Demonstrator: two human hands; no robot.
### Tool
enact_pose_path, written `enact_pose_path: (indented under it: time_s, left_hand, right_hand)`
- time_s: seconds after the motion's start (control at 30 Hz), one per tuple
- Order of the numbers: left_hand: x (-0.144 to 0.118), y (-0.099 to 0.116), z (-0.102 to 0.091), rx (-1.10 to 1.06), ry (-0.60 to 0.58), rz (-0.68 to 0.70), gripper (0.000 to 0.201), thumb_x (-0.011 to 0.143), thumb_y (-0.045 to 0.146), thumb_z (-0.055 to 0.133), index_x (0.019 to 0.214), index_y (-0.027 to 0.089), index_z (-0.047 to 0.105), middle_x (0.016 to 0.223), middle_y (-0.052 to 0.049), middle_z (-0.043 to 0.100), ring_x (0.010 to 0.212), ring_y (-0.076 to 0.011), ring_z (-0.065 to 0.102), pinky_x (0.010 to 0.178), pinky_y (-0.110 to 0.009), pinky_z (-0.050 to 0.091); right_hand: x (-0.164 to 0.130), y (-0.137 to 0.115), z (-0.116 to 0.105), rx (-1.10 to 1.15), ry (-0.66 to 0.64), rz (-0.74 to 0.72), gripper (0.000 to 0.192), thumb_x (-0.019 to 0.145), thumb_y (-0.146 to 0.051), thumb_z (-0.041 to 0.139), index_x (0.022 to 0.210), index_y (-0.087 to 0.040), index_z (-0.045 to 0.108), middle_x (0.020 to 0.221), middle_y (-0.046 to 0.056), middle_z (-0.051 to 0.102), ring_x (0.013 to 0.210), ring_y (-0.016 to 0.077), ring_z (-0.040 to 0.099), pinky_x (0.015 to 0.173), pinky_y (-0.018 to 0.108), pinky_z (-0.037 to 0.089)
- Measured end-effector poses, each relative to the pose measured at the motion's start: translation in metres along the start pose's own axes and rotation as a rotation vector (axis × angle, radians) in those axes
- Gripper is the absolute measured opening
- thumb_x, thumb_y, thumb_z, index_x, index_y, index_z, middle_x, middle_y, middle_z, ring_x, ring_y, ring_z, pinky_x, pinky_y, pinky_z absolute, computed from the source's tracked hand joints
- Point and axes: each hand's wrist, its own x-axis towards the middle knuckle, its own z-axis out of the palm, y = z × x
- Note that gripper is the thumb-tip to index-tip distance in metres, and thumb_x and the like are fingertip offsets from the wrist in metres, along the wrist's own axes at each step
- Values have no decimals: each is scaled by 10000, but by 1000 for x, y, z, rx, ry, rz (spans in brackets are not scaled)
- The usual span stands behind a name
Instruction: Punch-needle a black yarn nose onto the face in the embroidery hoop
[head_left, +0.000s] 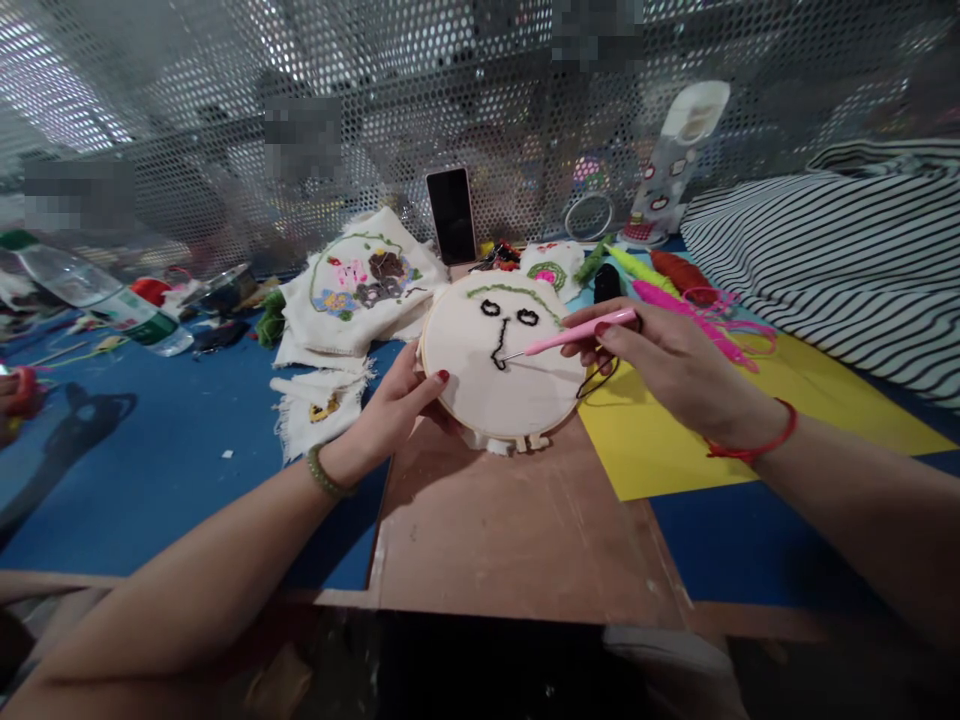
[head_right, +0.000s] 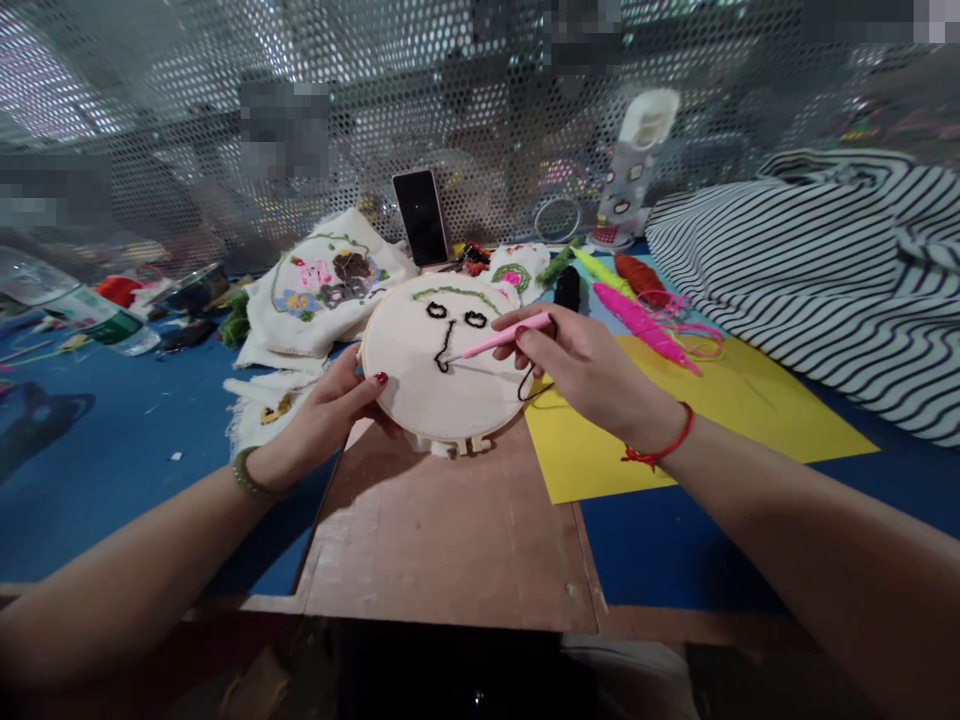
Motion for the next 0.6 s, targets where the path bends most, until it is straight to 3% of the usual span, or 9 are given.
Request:
enact_pose_path:
  time_s: [0.17, 0.4, 0.6]
  left_hand:
    - [0, -1, 0, -11, 7, 1, 625, 948, 349, 649, 1492, 199, 380, 914, -59, 726, 598, -150, 693, 531, -272, 637]
    - [0, -1, -1, 10, 21, 5, 554, 950, 334, 641, 1436, 184, 420, 1017, -81, 715, 624, -151, 696, 532, -291, 640]
    - [-1, 2, 1, -5, 22, 4, 514, 941, 347, 660, 1370, 181, 431, 1027, -77, 717, 642, -144, 697, 536, -277, 642]
  right_hand:
    - [-2, 3, 5, 38, 40, -24, 195, 862, -382, 732, 950, -228, 652, 889, 54, 734, 802, 194, 733, 715, 337, 588]
    - [-5, -2, 6, 43, 58, -32, 303, 906, -540, 666, 942, -239, 665, 814, 54, 756, 794, 208, 757, 700, 344, 596]
    - [-8, -1, 10, 87, 37, -14, 290, 874, -546, 705, 916, -261, 674, 853, 55, 743, 797, 210, 750, 732, 366, 610]
